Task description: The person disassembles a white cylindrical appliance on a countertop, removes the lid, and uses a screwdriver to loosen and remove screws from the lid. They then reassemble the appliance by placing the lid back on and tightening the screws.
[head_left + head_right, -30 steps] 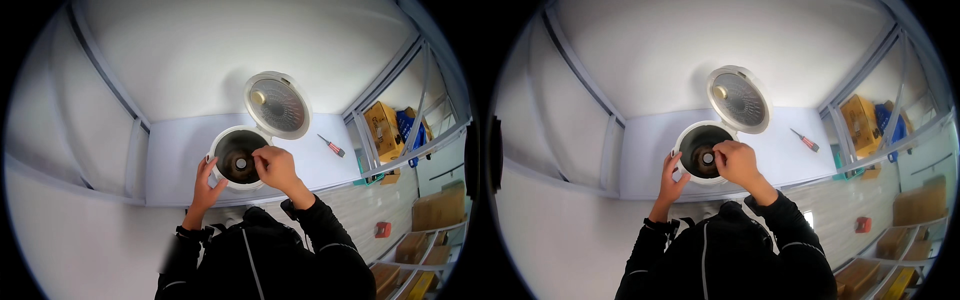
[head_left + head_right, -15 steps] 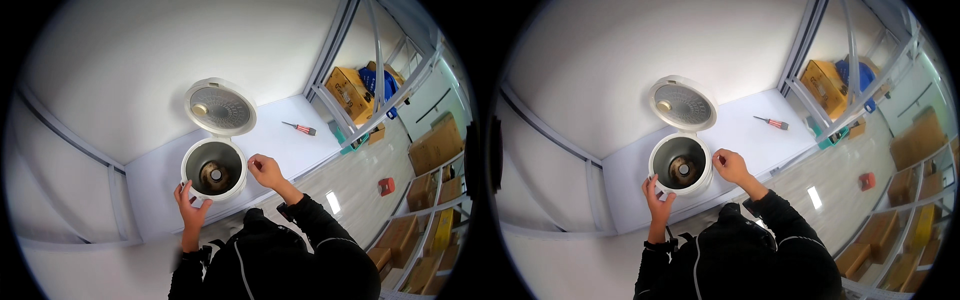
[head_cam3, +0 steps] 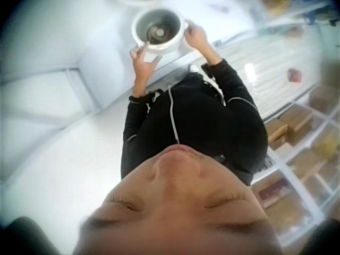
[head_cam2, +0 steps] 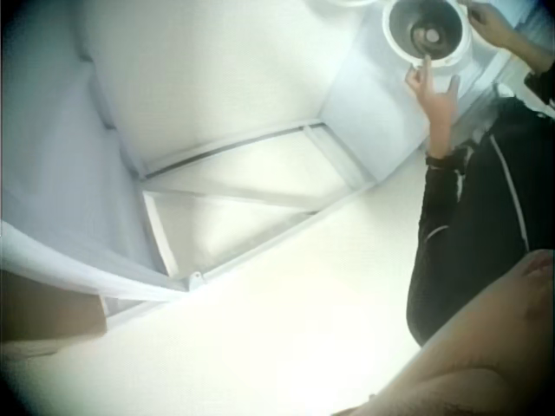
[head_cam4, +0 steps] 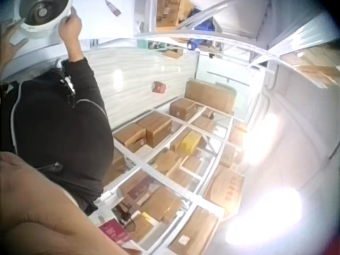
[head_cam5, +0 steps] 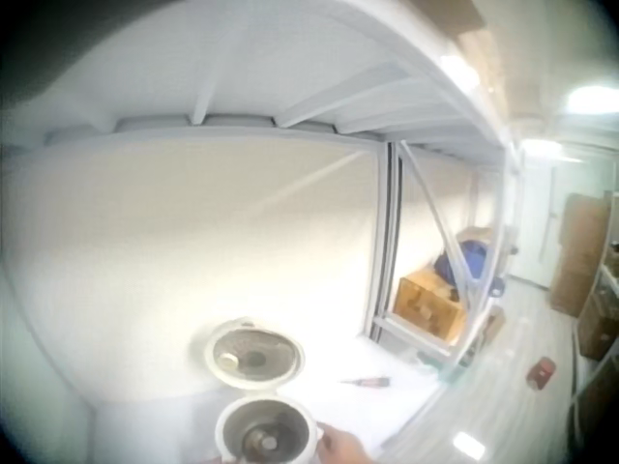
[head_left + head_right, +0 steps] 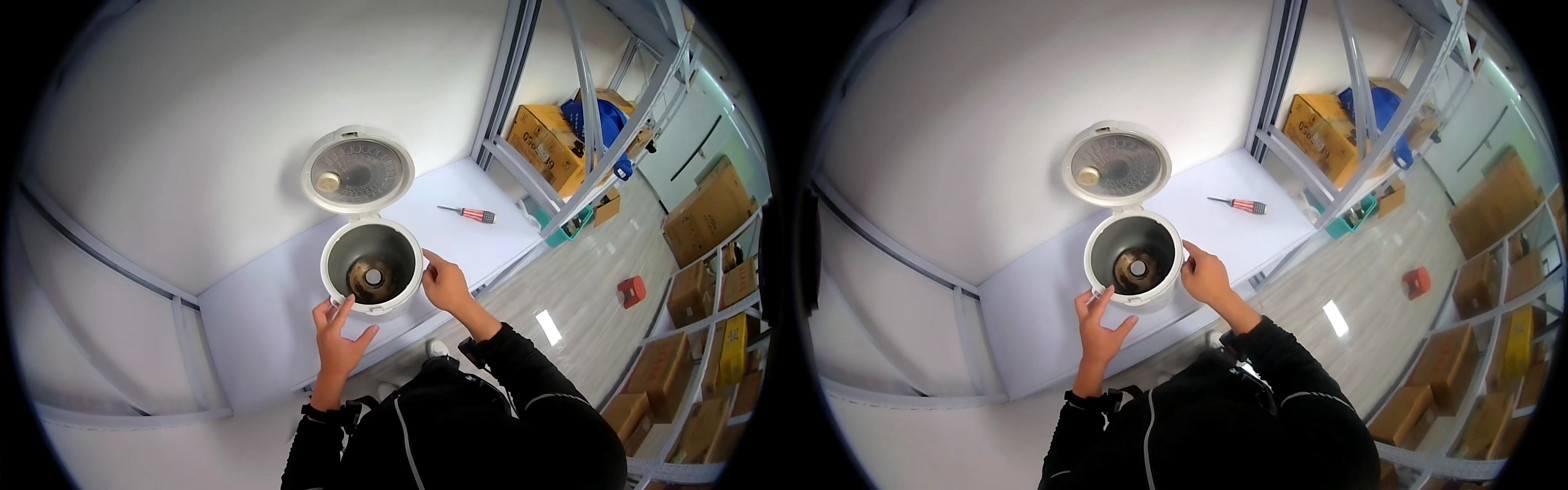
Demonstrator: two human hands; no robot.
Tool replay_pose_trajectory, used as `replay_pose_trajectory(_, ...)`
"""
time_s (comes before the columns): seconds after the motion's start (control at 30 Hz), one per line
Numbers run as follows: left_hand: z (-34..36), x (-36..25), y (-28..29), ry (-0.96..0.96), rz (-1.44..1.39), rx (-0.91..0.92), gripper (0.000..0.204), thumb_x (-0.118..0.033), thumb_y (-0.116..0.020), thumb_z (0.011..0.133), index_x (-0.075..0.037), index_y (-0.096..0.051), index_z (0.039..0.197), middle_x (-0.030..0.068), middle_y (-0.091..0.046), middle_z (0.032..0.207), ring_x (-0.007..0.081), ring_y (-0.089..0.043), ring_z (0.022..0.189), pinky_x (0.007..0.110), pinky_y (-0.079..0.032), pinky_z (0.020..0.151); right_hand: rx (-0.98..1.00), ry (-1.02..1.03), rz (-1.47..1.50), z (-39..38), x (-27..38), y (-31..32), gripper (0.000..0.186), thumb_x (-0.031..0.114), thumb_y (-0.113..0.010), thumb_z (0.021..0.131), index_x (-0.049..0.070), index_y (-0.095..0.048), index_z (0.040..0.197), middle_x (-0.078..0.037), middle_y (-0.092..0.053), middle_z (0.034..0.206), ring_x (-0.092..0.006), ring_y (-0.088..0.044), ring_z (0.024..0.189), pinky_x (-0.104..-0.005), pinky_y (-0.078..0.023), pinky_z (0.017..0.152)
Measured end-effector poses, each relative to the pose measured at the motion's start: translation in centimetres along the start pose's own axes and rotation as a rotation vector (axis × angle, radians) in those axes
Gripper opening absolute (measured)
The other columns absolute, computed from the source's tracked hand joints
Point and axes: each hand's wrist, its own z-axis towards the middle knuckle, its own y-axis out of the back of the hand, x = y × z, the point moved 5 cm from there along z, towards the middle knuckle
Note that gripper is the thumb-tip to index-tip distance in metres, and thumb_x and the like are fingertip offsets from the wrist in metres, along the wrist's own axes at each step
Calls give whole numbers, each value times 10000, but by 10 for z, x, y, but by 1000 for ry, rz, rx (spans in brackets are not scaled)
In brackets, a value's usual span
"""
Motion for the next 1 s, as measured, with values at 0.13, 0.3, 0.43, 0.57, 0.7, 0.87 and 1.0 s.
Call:
replay_pose_trajectory(0.13,11,-11,-28,-96,84,-40,678,-149,-997,682,-138,-762,1318,112,-481,1312,310,-558,1240,437,-501,1072,0,1,4,14,-24,25,464,79,-624,900,53,-703,1357,-185,-744,841,-387,-729,757,-476,-579,729)
replay_pose_trajectory(0.3,23,-33,-74,40,42,-61,516,-123,-988,687,-132,-780,1159,91,-457,1218,313,-546,1187,420,-507,1014,118,11,18,44,-52,61,445,102,-634,886,83,-730,1320,-177,-754,851,-397,-732,774,-490,-585,741)
replay_pose_trajectory(0.43,25,-52,-113,11,19,-148,494,-134,-992,688,-135,-769,1129,89,-449,1216,300,-530,1146,415,-492,1014,133,45,44,70,-86,93,373,113,-657,881,92,-758,1239,-139,-753,846,-363,-734,793,-471,-586,764)
replay_pose_trajectory(0.57,28,-69,-137,13,80,-150,506,-132,-992,690,-136,-765,1143,98,-452,1222,330,-546,1207,439,-495,1026,-69,97,-174,111,-148,118,427,142,-733,861,114,-727,1287,-149,-697,1102,-354,-694,1006,-448,-579,889)
replay_pose_trajectory(0.7,25,-82,-150,43,107,-165,510,-126,-985,699,-139,-766,1160,109,-451,1247,378,-541,1309,479,-508,1066,43,-21,-388,140,-203,109,632,197,-799,850,107,-623,1450,-193,-609,1305,-417,-586,1252,-499,-547,1023)
replay_pose_trajectory(0.87,28,-97,-158,3,101,-224,546,-105,-976,684,-125,-751,1181,137,-427,1325,367,-503,1301,502,-477,1127,184,-71,-478,149,-239,90,504,279,-749,881,131,-661,1355,-172,-614,1280,-430,-559,1259,-530,-553,996)
replay_pose_trajectory(1.0,27,-105,-157,-14,119,-211,504,-109,-916,745,-108,-732,1214,176,-411,1408,441,-451,1410,547,-443,1166,299,-92,-464,148,-249,78,441,320,-737,913,128,-671,1305,-188,-622,1263,-417,-598,1214,-532,-557,987)
